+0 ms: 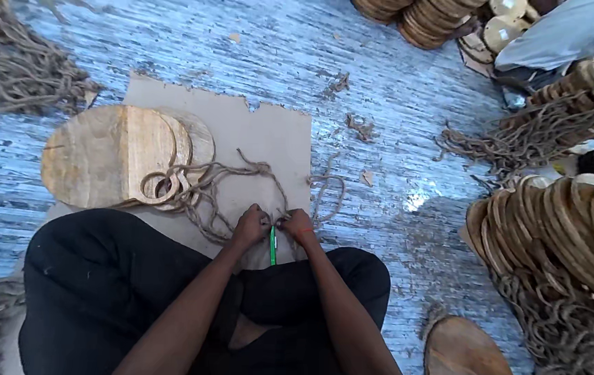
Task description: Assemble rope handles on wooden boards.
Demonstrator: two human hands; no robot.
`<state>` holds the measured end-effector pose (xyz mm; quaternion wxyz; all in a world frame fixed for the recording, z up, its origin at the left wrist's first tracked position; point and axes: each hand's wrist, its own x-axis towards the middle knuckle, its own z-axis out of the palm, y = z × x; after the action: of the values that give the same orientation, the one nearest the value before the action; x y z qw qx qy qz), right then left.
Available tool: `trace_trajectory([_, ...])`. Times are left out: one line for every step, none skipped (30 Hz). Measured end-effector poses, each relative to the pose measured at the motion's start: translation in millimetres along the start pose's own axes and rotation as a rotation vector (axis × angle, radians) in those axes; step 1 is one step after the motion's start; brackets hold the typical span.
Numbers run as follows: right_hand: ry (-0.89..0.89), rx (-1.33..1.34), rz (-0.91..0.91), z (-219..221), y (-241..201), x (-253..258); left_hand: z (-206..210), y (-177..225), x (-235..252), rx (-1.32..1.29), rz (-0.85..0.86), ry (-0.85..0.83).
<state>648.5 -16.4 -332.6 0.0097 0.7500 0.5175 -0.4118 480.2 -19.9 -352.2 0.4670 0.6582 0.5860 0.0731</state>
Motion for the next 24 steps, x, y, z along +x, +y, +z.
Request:
trace_trajectory([0.016, 0.006, 0.007, -1, -5, 1, -3, 3, 3, 0.007, 0.000, 0.006])
trace_trajectory([0.046, 0.026, 0.004, -1, -7, -3, -5, 4, 3, 0.018, 0.005, 0.014])
trace_trajectory([0.070, 0.046, 0.004, 1, -9, -10, -4, 4, 2, 0.029, 0.016, 0.025])
trace_trajectory([0.077, 0.057, 0.005, 2, -10, -16, -2, 3, 1, 0.035, 0.030, 0.037])
trace_trajectory([0.069, 0.055, 0.005, 2, -8, -19, -1, 2, 1, 0.041, 0.036, 0.036])
trace_trajectory([0.054, 0.039, 0.000, 2, -5, -17, 0, 0, 2, 0.052, 0.037, 0.022])
trace_trajectory([0.029, 0.016, 0.004, 2, -3, -11, 0, -2, 3, 0.058, 0.036, 0.010])
trace_trajectory([0.013, -0.012, 0.016, 1, -5, -5, 0, -3, 4, 0.064, 0.026, 0.002])
trace_trajectory([0.014, -0.035, 0.035, 0, -11, 0, -2, -2, 7, 0.072, 0.015, -0.001])
trace_trajectory([0.033, -0.038, 0.050, -1, -17, 4, -4, 1, 11, 0.078, 0.010, 0.008])
trace_trajectory([0.058, -0.031, 0.062, -1, -21, 5, -4, 2, 15, 0.085, 0.011, 0.025])
trace_trajectory([0.078, -0.026, 0.062, 2, -21, 4, -3, 2, 16, 0.089, 0.017, 0.038])
trace_trajectory([0.075, -0.034, 0.063, 4, -19, 0, -1, 1, 13, 0.093, 0.022, 0.046])
trace_trajectory([0.046, -0.062, 0.071, 5, -15, -5, 0, -1, 9, 0.107, 0.021, 0.043])
trace_trajectory([0.019, -0.097, 0.084, 1, -13, -8, -2, -2, 8, 0.133, 0.014, 0.036])
trace_trajectory([0.023, -0.100, 0.097, -3, -11, -12, -5, -3, 7, 0.141, -0.002, 0.029])
trace_trajectory([0.056, -0.081, 0.112, -6, -7, -12, -6, -4, 6, 0.137, -0.020, 0.023])
trace_trajectory([0.125, -0.024, 0.110, -8, -3, -10, -7, -5, 7, 0.116, -0.035, 0.029])
trace_trajectory([0.204, 0.086, 0.089, -11, 0, -5, -10, -5, 10, 0.073, -0.044, 0.044])
trace_trajectory([0.264, 0.230, 0.059, -14, 1, 1, -16, -5, 12, -0.010, -0.048, 0.065])
trace_trajectory([0.294, 0.380, 0.028, -15, 2, 8, -22, -7, 12, -0.127, -0.052, 0.093])
trace_trajectory([0.294, 0.525, -0.002, -13, 1, 13, -28, -8, 11, -0.252, -0.064, 0.123])
trace_trajectory([0.275, 0.610, -0.026, -13, 0, 15, -34, -6, 7, -0.361, -0.081, 0.150])
trace_trajectory([0.262, 0.608, -0.050, -14, -3, 17, -40, -4, 5, -0.459, -0.088, 0.190])
